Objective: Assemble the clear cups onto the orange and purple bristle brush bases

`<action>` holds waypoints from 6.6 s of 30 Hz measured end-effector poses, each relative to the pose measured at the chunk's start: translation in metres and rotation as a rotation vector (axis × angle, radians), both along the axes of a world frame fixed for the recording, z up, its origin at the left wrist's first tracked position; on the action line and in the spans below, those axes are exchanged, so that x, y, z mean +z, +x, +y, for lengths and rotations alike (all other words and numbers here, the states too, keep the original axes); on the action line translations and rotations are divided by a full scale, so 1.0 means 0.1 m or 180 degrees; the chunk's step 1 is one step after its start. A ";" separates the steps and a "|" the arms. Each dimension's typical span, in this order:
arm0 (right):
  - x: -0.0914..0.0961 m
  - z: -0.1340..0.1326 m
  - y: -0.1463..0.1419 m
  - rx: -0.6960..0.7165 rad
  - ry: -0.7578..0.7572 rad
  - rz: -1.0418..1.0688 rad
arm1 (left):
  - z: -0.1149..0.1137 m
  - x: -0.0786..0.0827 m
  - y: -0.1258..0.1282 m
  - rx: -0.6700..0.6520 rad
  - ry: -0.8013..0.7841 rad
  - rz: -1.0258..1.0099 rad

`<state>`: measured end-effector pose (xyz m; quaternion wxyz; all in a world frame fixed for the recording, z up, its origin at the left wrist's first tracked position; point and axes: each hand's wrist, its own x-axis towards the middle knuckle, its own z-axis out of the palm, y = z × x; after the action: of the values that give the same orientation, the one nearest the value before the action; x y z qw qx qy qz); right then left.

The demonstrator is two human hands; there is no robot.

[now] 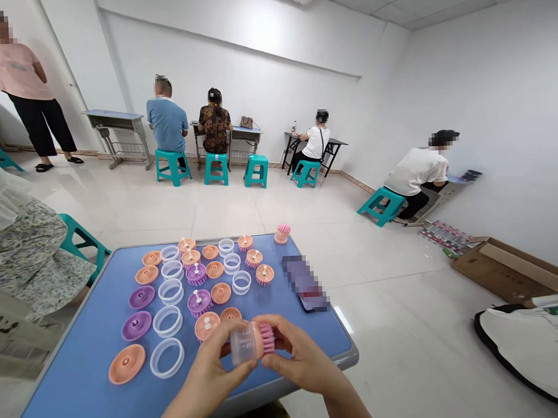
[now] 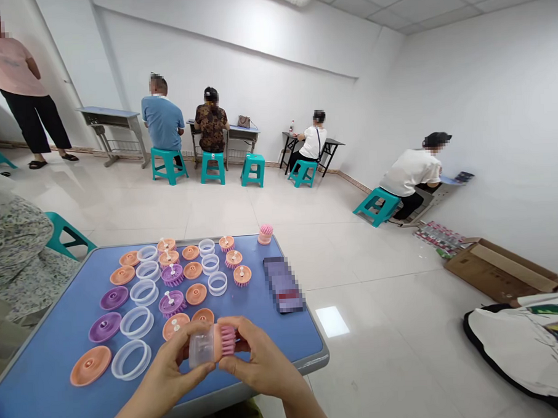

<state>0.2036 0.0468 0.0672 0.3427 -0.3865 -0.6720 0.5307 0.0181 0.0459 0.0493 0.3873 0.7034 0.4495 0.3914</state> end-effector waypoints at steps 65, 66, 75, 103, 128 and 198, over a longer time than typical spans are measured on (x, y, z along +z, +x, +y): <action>-0.37 -0.03 0.16 -0.1592 -0.0811 0.1009 | 0.32 0.10 0.03 0.0549 0.1102 0.3185; -0.37 -0.03 0.16 -0.1622 -0.0811 0.1040 | 0.33 0.11 0.05 0.0552 0.1086 0.3281; -0.40 -0.02 0.21 -0.1555 -0.0799 0.1007 | 0.44 0.04 0.12 0.0638 0.1126 0.3423; -0.51 -0.03 0.14 -0.0881 -0.0773 0.1500 | 0.00 0.22 0.06 -0.0174 0.0863 0.0761; -0.40 -0.05 0.10 -0.0647 -0.0522 0.1241 | -0.04 0.19 -0.06 -0.0148 0.0701 0.0690; -0.27 -0.10 0.14 -0.0563 -0.0164 0.0688 | -0.03 0.13 -0.10 -0.0166 0.0564 0.0729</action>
<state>0.2180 0.0365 0.0404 0.4485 -0.3935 -0.5806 0.5540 0.0085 0.0430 0.0624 0.2799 0.7864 0.4359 0.3365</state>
